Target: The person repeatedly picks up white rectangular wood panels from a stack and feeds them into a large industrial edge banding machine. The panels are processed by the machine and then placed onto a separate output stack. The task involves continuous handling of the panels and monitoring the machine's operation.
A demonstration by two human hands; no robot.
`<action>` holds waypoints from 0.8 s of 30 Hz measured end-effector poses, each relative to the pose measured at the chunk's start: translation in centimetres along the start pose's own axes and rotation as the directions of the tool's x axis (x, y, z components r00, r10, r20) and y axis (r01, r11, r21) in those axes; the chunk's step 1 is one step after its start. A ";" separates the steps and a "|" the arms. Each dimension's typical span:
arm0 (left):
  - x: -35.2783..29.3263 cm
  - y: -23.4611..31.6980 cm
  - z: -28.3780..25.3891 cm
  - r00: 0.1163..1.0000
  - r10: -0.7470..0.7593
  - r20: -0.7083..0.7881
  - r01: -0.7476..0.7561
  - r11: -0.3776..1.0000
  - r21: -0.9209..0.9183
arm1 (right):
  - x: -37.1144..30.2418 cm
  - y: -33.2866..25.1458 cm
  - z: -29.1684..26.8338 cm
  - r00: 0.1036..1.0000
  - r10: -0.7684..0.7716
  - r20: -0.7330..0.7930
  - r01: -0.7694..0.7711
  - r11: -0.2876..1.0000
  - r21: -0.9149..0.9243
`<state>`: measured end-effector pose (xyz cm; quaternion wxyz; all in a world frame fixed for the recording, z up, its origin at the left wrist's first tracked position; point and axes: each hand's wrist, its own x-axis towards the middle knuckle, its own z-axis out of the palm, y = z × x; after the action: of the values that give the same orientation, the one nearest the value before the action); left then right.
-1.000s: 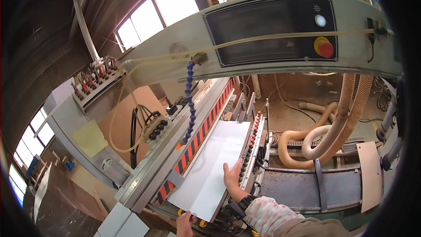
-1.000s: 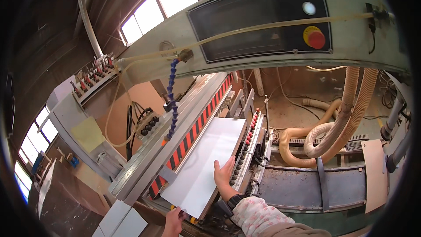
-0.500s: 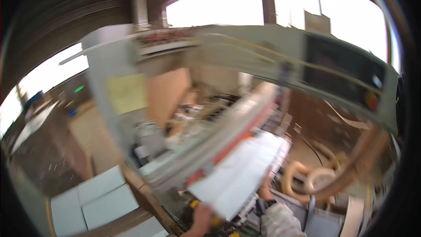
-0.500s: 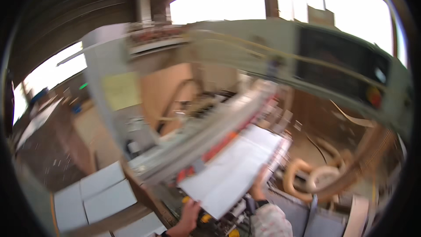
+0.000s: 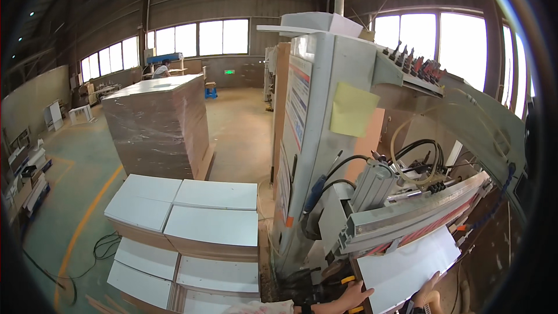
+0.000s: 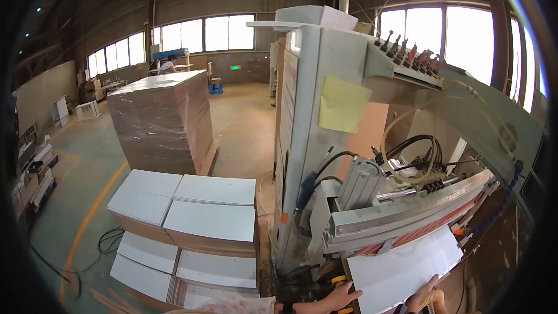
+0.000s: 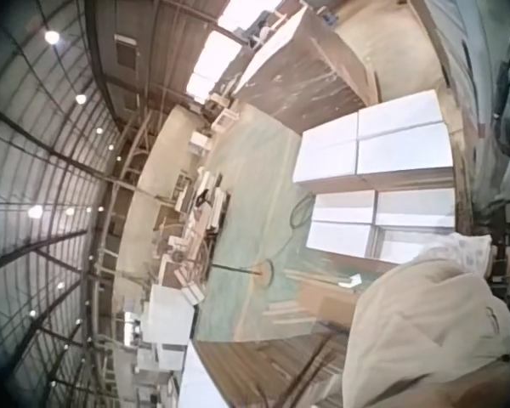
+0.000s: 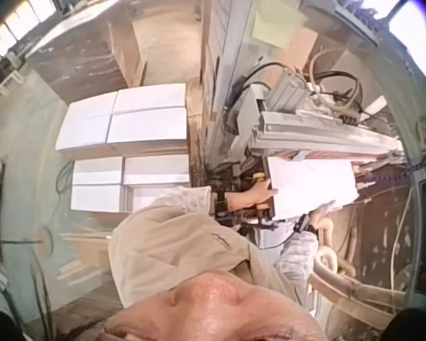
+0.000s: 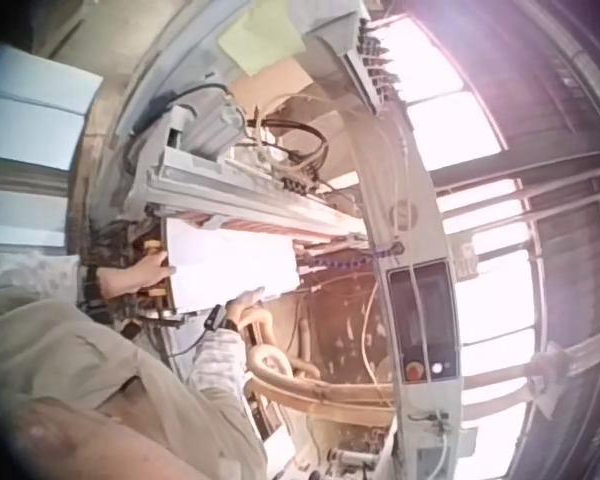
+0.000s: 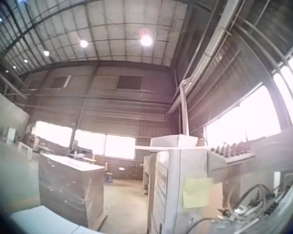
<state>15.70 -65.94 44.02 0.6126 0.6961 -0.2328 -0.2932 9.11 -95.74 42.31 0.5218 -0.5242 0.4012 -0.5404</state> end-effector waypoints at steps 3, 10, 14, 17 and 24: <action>0.5 -0.7 0.5 1.000 -0.021 0.002 0.021 0.999 0.034 | 0.5 0.5 -0.9 0.996 -0.066 -0.059 0.059 0.992 -0.112; 2.7 -3.3 1.0 0.996 -0.043 0.083 0.032 0.991 0.134 | 1.4 2.5 -2.6 0.974 -0.190 -0.126 0.152 0.952 -0.264; 1.1 -1.8 0.1 0.998 -0.033 0.062 0.025 0.992 0.126 | 2.8 4.7 -3.8 0.954 -0.270 -0.133 0.219 0.926 -0.306; 0.0 -2.7 1.0 0.985 0.150 -0.080 -0.128 0.964 0.233 | 4.3 6.2 -4.2 0.954 -0.296 -0.055 0.262 0.905 -0.336; -4.2 1.9 5.4 0.767 0.596 0.237 -0.608 0.558 0.565 | 0.0 5.9 -8.1 0.962 0.092 0.258 0.009 0.930 -0.367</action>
<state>9.01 -67.22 46.01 0.4131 0.7307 -0.5432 0.0191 1.99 -97.45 35.51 0.4767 -0.6721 0.4305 -0.3683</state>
